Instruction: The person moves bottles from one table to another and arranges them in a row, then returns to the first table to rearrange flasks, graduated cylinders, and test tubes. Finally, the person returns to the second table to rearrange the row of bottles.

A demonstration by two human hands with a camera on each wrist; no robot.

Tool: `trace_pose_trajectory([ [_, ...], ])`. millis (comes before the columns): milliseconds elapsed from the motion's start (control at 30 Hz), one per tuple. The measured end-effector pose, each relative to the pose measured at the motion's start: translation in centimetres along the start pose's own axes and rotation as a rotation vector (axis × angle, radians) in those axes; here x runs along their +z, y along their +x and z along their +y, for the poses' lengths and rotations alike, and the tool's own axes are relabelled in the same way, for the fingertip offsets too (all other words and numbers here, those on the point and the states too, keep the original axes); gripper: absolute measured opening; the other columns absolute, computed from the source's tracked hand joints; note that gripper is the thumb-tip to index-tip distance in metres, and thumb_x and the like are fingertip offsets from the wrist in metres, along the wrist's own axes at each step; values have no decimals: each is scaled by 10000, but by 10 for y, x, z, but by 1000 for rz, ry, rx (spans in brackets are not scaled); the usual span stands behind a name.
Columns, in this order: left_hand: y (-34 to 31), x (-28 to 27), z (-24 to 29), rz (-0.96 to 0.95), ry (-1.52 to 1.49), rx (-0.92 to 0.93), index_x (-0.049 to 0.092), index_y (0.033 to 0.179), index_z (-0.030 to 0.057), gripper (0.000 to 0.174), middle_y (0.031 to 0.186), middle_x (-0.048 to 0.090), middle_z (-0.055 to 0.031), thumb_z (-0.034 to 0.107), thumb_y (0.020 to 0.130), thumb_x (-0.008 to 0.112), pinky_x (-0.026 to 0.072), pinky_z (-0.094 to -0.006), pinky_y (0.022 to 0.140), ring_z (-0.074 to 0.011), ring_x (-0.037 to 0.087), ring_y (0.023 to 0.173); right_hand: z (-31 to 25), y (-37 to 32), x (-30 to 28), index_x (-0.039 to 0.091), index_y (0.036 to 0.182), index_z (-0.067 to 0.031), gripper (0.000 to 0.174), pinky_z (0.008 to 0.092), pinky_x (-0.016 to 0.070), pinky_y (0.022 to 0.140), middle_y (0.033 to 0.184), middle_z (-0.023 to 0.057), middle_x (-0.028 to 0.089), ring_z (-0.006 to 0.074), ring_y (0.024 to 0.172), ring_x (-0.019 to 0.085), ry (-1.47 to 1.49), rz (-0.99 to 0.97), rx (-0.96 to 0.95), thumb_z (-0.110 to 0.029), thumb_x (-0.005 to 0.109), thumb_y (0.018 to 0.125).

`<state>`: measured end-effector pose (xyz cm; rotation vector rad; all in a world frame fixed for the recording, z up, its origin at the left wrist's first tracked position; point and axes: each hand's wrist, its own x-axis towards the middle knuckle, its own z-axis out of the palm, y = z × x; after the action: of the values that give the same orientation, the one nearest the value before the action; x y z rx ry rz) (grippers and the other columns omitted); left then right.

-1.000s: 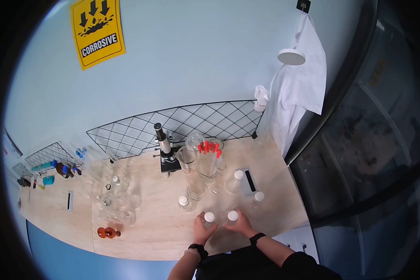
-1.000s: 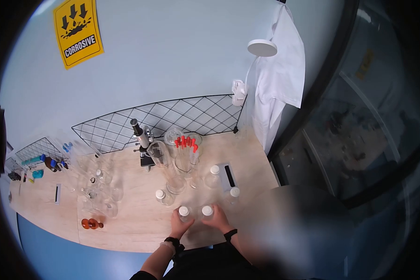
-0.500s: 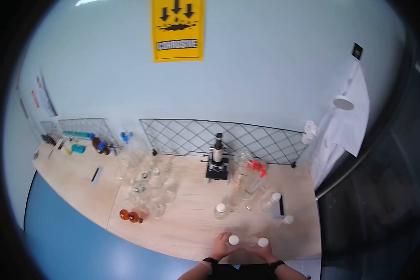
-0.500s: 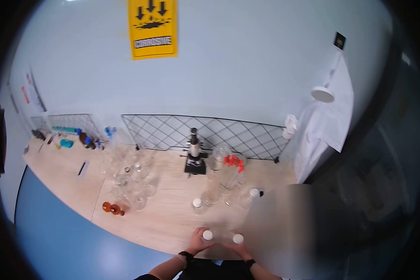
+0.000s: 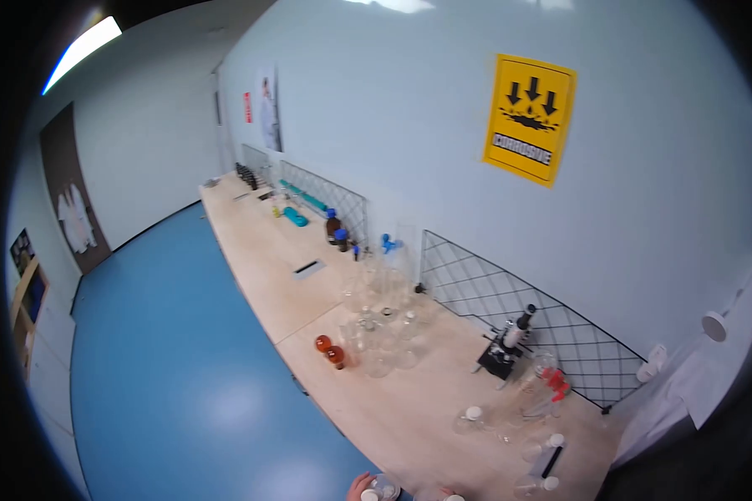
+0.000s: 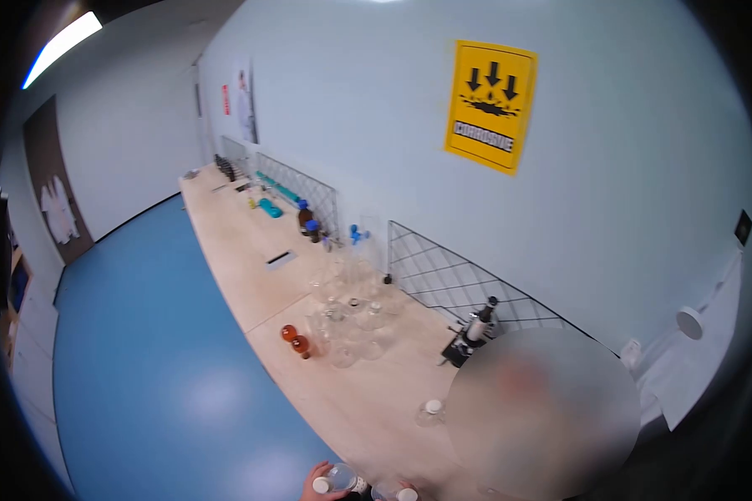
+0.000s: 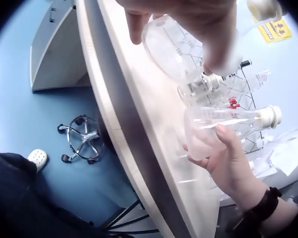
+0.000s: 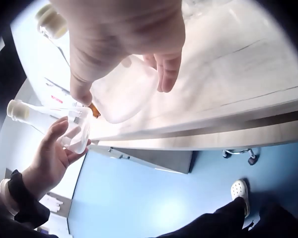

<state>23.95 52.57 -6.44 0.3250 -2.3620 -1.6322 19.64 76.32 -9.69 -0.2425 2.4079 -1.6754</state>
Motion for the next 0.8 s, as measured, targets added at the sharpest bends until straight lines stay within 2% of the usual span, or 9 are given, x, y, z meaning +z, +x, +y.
trace_pose_trajectory([
  [67, -27, -27, -7, 43, 16, -74, 425, 1229, -24, 790, 1171, 507, -184, 262, 605, 815, 403, -378, 944, -270, 493, 1095, -12, 6, 20, 518, 1122, -16, 602, 370, 466, 820, 1024, 156, 591, 273, 922, 581, 6, -84, -49, -304, 756, 650],
  [233, -54, -88, 2, 304, -139, -239, 443, 1162, -13, 666, 1033, 568, -122, 163, 630, 803, 469, -322, 839, -201, 551, 958, -45, 19, 88, 541, 1114, -28, 488, 393, 463, 823, 1027, 178, 597, 309, 914, 584, 45, -274, -212, -282, 697, 727],
  [333, -59, -132, -20, 460, -225, -273, 435, 1166, -14, 678, 1029, 567, -125, 177, 630, 805, 472, -328, 837, -205, 555, 953, -61, 37, 144, 504, 1148, -33, 567, 381, 456, 840, 1049, 166, 584, 291, 934, 575, -19, -332, -219, -269, 735, 687],
  [433, -54, -183, -78, 495, -91, -311, 417, 1186, -9, 708, 1096, 537, -144, 193, 630, 806, 453, -340, 871, -222, 533, 1003, -73, 59, 213, 467, 1183, -39, 654, 368, 449, 857, 1072, 154, 570, 274, 955, 566, -88, -366, -243, -256, 774, 648],
  [533, -43, -260, -84, 530, 313, -203, 398, 1207, -7, 734, 1154, 503, -160, 206, 634, 805, 428, -353, 906, -242, 506, 1052, -104, 73, 295, 430, 1217, -45, 747, 355, 442, 874, 1094, 143, 556, 256, 975, 556, -139, -386, -260, -244, 813, 608],
  [567, -40, -282, -102, 546, 219, -187, 383, 1222, -7, 744, 1161, 498, -163, 202, 642, 799, 412, -358, 923, -258, 492, 1071, -125, 79, 316, 443, 1211, -50, 754, 358, 431, 888, 1099, 157, 555, 261, 1026, 532, -129, -415, -240, -294, 813, 601],
  [667, -26, -354, -134, 551, 263, -145, 371, 1230, -7, 749, 1139, 504, -162, 199, 648, 795, 424, -353, 907, -257, 495, 1062, -164, 107, 384, 464, 1157, 3, 810, 379, 444, 869, 1074, 184, 548, 297, 1016, 539, -205, -491, -273, -387, 832, 549],
  [700, -21, -372, -147, 598, 255, -181, 364, 1231, 7, 746, 1123, 505, -153, 174, 646, 796, 436, -346, 886, -238, 506, 1034, -182, 114, 401, 471, 1154, -10, 785, 394, 425, 890, 1088, 199, 529, 333, 1042, 509, -143, -511, -263, -404, 813, 567],
  [800, -3, -421, -181, 680, 241, -194, 364, 1218, 29, 739, 1098, 511, -136, 140, 634, 802, 449, -337, 864, -217, 516, 999, -227, 143, 442, 478, 1151, -16, 771, 381, 419, 895, 1098, 183, 519, 320, 1054, 498, -135, -543, -294, -399, 812, 571],
])
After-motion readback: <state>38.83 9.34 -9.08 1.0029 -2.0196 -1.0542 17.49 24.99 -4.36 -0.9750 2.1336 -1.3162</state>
